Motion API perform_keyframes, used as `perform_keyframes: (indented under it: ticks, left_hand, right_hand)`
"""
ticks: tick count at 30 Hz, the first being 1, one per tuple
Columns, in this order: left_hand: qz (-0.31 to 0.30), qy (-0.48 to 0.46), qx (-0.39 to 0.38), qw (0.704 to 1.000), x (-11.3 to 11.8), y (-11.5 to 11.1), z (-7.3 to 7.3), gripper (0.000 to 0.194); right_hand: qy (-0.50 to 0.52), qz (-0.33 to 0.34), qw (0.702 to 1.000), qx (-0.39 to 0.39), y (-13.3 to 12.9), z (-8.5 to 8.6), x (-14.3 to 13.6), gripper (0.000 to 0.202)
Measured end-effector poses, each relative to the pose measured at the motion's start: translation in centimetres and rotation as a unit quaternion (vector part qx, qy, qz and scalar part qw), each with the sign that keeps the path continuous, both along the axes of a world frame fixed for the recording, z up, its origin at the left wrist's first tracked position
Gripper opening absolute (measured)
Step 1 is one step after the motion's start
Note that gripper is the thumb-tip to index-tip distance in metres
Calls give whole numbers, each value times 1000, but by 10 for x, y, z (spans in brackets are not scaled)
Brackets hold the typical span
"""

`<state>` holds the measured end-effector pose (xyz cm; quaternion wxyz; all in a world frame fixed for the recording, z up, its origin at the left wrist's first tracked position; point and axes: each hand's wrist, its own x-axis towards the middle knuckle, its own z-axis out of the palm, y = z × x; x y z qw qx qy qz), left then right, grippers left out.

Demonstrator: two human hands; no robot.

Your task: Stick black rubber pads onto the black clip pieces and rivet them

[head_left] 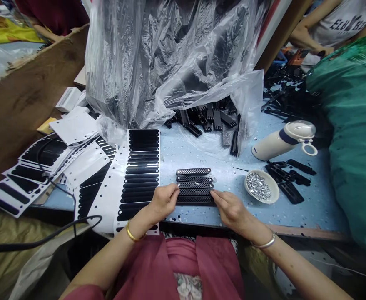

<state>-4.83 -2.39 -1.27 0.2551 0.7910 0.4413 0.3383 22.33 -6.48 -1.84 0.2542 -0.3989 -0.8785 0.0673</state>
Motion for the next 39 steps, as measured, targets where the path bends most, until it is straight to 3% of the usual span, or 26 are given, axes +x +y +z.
perform_keyframes:
  ticks: [6,13,19,22,30,39]
  left_hand:
    - [15,-72,-96,993,3,2,3,14]
    - [-15,22,-29,999,7,6,0,14]
    - [18,-36,-7,999,2,2,-1,20]
    - [12,-37,43,998,-2,-3,2,16]
    - [-27,114,218,969,-5,-11,2,26]
    - [-46,226,253,939,-17,-13,7,41]
  right_hand:
    - [-2,4,1000,13,1,0,-1,62]
    - [4,-6,1000,0,0,-2,-1,56]
    - [-1,5,1000,-9,-1,-1,0,61]
    - [-3,3,1000,-5,0,-1,0,62]
    - [-10,1,1000,8,0,0,-2,61]
    - [-5,-3,1000,-7,-1,-1,-2,62]
